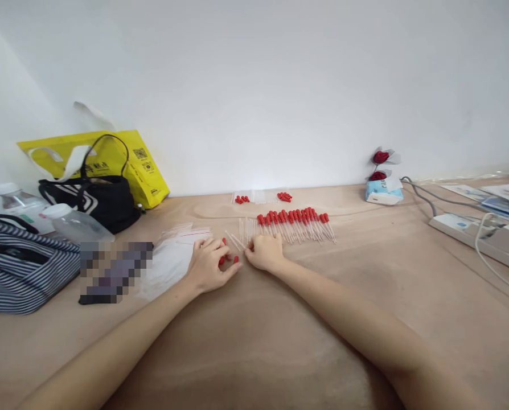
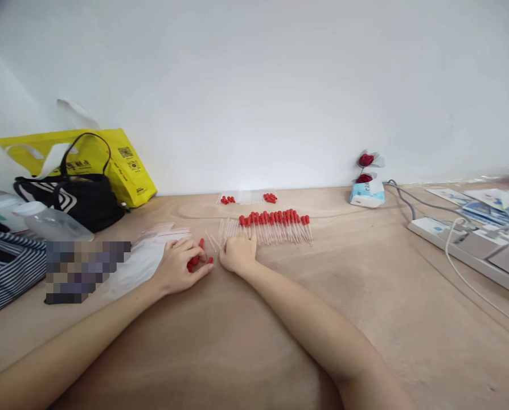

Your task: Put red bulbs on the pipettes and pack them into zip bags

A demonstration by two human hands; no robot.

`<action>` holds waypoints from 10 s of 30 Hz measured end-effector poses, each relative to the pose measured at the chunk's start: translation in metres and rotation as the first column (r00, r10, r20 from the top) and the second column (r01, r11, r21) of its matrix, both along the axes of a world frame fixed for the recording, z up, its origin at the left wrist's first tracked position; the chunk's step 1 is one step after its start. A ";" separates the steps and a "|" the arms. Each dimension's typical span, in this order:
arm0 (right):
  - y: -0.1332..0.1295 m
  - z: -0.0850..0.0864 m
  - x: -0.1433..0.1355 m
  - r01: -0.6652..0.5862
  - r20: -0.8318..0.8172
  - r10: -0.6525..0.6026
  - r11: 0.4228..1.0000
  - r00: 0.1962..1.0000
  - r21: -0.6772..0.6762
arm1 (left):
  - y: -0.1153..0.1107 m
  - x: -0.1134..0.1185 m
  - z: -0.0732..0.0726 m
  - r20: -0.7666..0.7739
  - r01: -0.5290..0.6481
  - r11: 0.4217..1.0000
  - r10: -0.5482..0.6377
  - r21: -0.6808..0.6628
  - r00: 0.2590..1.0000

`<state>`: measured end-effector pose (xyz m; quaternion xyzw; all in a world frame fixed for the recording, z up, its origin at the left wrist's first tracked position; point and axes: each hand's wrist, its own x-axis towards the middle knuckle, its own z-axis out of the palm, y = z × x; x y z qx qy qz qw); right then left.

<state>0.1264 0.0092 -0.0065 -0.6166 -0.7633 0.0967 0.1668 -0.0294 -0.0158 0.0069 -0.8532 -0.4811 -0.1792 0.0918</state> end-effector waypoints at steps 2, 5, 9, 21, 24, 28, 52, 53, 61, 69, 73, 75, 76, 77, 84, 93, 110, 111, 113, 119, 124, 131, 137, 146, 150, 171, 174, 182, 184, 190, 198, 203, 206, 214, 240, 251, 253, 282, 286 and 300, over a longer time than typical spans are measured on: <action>-0.004 0.002 0.006 -0.001 0.054 0.002 1.000 0.999 -0.014 | -0.006 0.003 -0.003 0.005 -0.027 0.999 0.028 -0.041 1.000; -0.017 0.002 0.028 -0.038 0.101 0.040 0.999 0.994 -0.023 | -0.009 0.005 -0.006 0.041 -0.060 0.994 0.064 -0.089 0.997; -0.039 0.000 0.073 -0.104 0.050 0.105 0.994 0.993 -0.014 | -0.012 0.007 -0.009 0.105 -0.032 0.993 0.044 -0.117 0.994; -0.037 -0.018 0.083 -0.274 -0.144 0.285 0.957 0.948 0.097 | -0.006 0.034 -0.022 0.278 0.135 0.988 -0.108 -0.080 0.955; -0.045 -0.021 0.086 -0.223 -0.108 0.239 0.965 0.965 0.139 | -0.003 0.043 -0.022 0.329 0.181 0.978 -0.138 -0.102 0.934; -0.048 -0.024 0.102 -0.187 -0.097 0.204 0.969 0.974 0.160 | 0.000 0.051 -0.023 0.390 0.301 0.932 -0.206 -0.200 0.898; -0.056 -0.020 0.093 -0.217 -0.167 0.258 0.949 0.952 0.227 | -0.005 0.047 -0.024 0.349 0.116 0.971 -0.037 -0.210 0.937; -0.056 -0.020 0.093 -0.208 -0.167 0.250 0.950 0.954 0.232 | -0.005 0.047 -0.025 0.350 0.112 0.972 -0.034 -0.207 0.936; -0.057 -0.022 0.093 -0.233 -0.151 0.277 0.938 0.949 0.255 | -0.004 0.046 -0.023 0.351 0.122 0.972 -0.044 -0.203 0.935; -0.053 -0.025 0.093 -0.299 -0.140 0.347 0.912 0.927 0.279 | -0.003 0.045 -0.022 0.334 0.127 0.977 -0.064 -0.171 0.940; -0.050 -0.026 0.096 -0.326 -0.148 0.386 0.891 0.911 0.316 | -0.005 0.045 -0.022 0.328 0.135 0.987 -0.099 -0.089 0.939; -0.048 -0.026 0.097 -0.329 -0.155 0.398 0.881 0.904 0.340 | -0.006 0.045 -0.023 0.314 0.151 0.988 -0.136 -0.024 0.940; -0.048 -0.026 0.098 -0.333 -0.156 0.404 0.877 0.901 0.346 | -0.006 0.045 -0.024 0.307 0.160 0.987 -0.155 0.009 0.939; -0.047 -0.026 0.099 -0.341 -0.155 0.412 0.874 0.898 0.346 | -0.007 0.045 -0.024 0.299 0.170 0.985 -0.174 0.038 0.938; -0.047 -0.022 0.103 -0.413 0.028 0.434 0.831 0.900 0.373 | -0.011 0.046 -0.025 0.168 0.261 0.963 -0.269 0.071 0.948; -0.045 -0.025 0.100 -0.423 0.278 0.331 0.550 0.902 0.720 | -0.013 0.049 -0.023 0.135 0.361 0.919 -0.383 0.161 0.914; -0.043 -0.022 0.094 -0.405 0.214 0.347 0.710 0.913 0.576 | -0.009 0.046 -0.019 0.153 0.272 0.957 -0.285 0.100 0.946; -0.042 -0.021 0.094 -0.375 0.191 0.325 0.748 0.926 0.547 | -0.007 0.043 -0.018 0.165 0.234 0.967 -0.247 0.099 0.955; -0.036 -0.020 0.091 -0.260 0.106 0.239 0.832 0.965 0.491 | 0.001 0.036 -0.014 0.196 0.123 0.987 -0.142 0.102 0.970; 0.008 -0.015 0.068 0.259 -0.178 -0.212 0.917 0.961 0.305 | 0.021 0.012 0.000 0.175 -0.097 0.993 0.108 -0.069 0.979; 0.037 -0.014 0.043 0.388 -0.162 -0.356 0.885 0.920 0.257 | 0.015 -0.005 -0.001 0.064 -0.046 0.996 0.051 -0.079 0.997; 0.038 -0.014 0.030 0.335 -0.098 -0.320 0.911 0.942 0.242 | 0.008 -0.024 -0.002 0.008 0.032 0.996 -0.031 -0.078 0.999; 0.022 -0.008 0.002 0.119 -0.064 -0.105 0.945 0.992 0.303 | 0.007 -0.023 0.002 -0.017 0.034 0.998 -0.035 -0.061 0.999; 0.006 0.002 -0.031 -0.030 0.074 0.020 0.990 0.997 0.137 | 0.008 -0.011 -0.010 -0.019 -0.063 0.987 0.066 0.145 0.998; -0.007 0.003 -0.008 -0.043 0.126 0.026 0.989 0.992 0.141 | 0.005 -0.004 -0.011 0.000 -0.069 0.978 0.070 0.198 0.998; -0.041 -0.020 0.110 -0.151 -0.052 0.168 0.961 0.984 0.232 | -0.005 0.023 -0.024 0.101 0.136 0.990 -0.138 0.022 0.985; -0.034 -0.021 0.105 -0.142 0.014 0.143 0.960 0.990 0.240 | -0.003 0.028 -0.022 0.136 0.111 0.994 -0.112 0.009 0.984; -0.026 -0.026 0.102 -0.133 -0.098 0.177 0.927 0.979 0.351 | 0.004 0.047 -0.020 0.165 0.118 0.993 -0.113 -0.023 0.980; -0.029 -0.026 0.103 -0.187 -0.084 0.238 0.899 0.968 0.396 | 0.005 0.047 -0.021 0.168 0.143 0.990 -0.138 -0.020 0.976; -0.035 -0.026 0.099 -0.231 0.018 0.248 0.868 0.969 0.440 | 0.004 0.044 -0.020 0.172 0.155 0.987 -0.147 -0.037 0.974; -0.038 -0.023 0.091 -0.211 -0.019 0.243 0.879 0.970 0.428 | 0.004 0.044 -0.022 0.174 0.168 0.986 -0.162 -0.018 0.971; -0.038 -0.023 0.091 -0.233 -0.009 0.264 0.867 0.964 0.439 | 0.004 0.043 -0.021 0.183 0.175 0.984 -0.166 -0.033 0.969; -0.037 -0.026 0.091 -0.268 -0.001 0.303 0.843 0.953 0.466 | 0.004 0.044 -0.021 0.195 0.173 0.984 -0.163 -0.036 0.967; -0.033 -0.031 0.094 -0.312 0.032 0.359 0.760 0.933 0.571 | 0.006 0.042 -0.024 0.205 0.216 0.976 -0.210 -0.006 0.956; -0.032 -0.025 0.091 -0.531 0.358 0.395 0.559 0.846 0.637 | 0.003 0.042 -0.024 0.154 0.305 0.952 -0.307 0.035 0.939; -0.034 -0.024 0.090 -0.499 0.308 0.405 0.555 0.861 0.665 | 0.005 0.040 -0.023 0.152 0.382 0.924 -0.376 -0.013 0.914; -0.034 -0.023 0.088 -0.454 0.213 0.421 0.633 0.882 0.627 | 0.005 0.041 -0.023 0.154 0.383 0.924 -0.379 0.003 0.912; -0.034 -0.022 0.089 -0.329 -0.098 0.412 0.830 0.906 0.451 | -0.001 0.043 -0.022 0.212 0.253 0.967 -0.254 0.034 0.944; -0.034 -0.023 0.086 -0.333 -0.078 0.409 0.826 0.909 0.454 | -0.002 0.042 -0.022 0.198 0.267 0.963 -0.268 0.035 0.943; -0.013 -0.004 0.084 0.049 -0.125 -0.014 0.960 0.992 0.276 | 0.002 0.019 -0.011 0.176 0.038 0.985 -0.068 0.170 0.982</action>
